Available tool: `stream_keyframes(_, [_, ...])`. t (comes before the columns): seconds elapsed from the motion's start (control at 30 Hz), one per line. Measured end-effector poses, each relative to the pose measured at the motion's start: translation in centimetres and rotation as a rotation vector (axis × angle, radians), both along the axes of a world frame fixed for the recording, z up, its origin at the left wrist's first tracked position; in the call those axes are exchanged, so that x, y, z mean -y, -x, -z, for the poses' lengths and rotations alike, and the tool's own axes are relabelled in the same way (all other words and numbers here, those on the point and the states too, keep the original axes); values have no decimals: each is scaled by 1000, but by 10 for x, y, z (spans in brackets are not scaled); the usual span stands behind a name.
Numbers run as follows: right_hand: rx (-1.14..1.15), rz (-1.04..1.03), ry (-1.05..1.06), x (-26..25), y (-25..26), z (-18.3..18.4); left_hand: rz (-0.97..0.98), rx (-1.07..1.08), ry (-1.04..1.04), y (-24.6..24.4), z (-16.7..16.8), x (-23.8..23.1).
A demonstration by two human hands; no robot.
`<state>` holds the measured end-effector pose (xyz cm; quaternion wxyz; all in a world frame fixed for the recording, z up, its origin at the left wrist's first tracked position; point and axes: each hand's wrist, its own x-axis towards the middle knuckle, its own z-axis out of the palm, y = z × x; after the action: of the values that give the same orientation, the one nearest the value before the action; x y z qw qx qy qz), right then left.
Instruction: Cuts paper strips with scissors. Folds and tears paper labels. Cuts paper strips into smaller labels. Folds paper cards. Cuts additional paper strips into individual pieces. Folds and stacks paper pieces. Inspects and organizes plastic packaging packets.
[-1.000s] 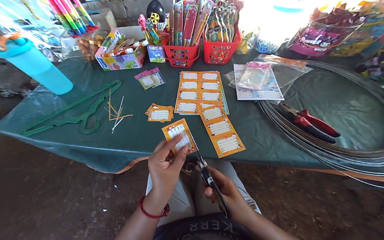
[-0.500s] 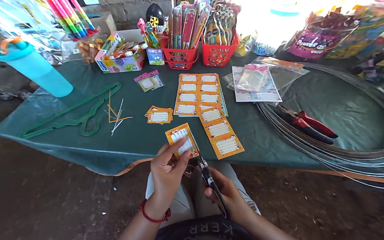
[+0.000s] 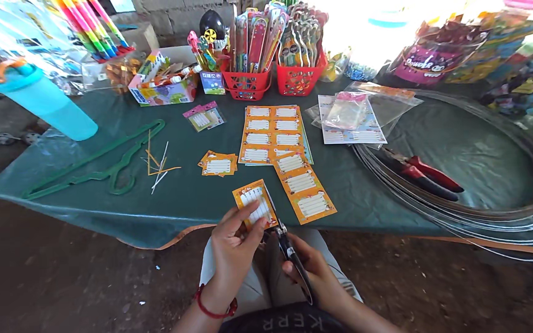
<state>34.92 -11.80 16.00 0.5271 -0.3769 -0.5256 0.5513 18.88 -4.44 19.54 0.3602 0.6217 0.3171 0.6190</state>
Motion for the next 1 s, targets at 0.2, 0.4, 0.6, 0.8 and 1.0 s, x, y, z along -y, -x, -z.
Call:
stream_keyframes(0.2, [1, 8, 26, -1, 1, -1, 5, 4, 6, -1, 3, -1])
stream_keyframes(0.4, [39, 30, 60, -3, 1, -2, -15, -21, 21, -1, 4, -2])
stream_keyframes(0.6, [26, 34, 129, -7, 2, -4, -40, -28, 46, 0, 6, -5])
stream_keyframes(0.8, [-114, -153, 227, -12, -7, -5, -121, -94, 34, 21, 7, -19])
stream_keyframes(1.0, [-215, -211, 254, -14, -13, -4, -242, -235, 117, 61, -14, -53])
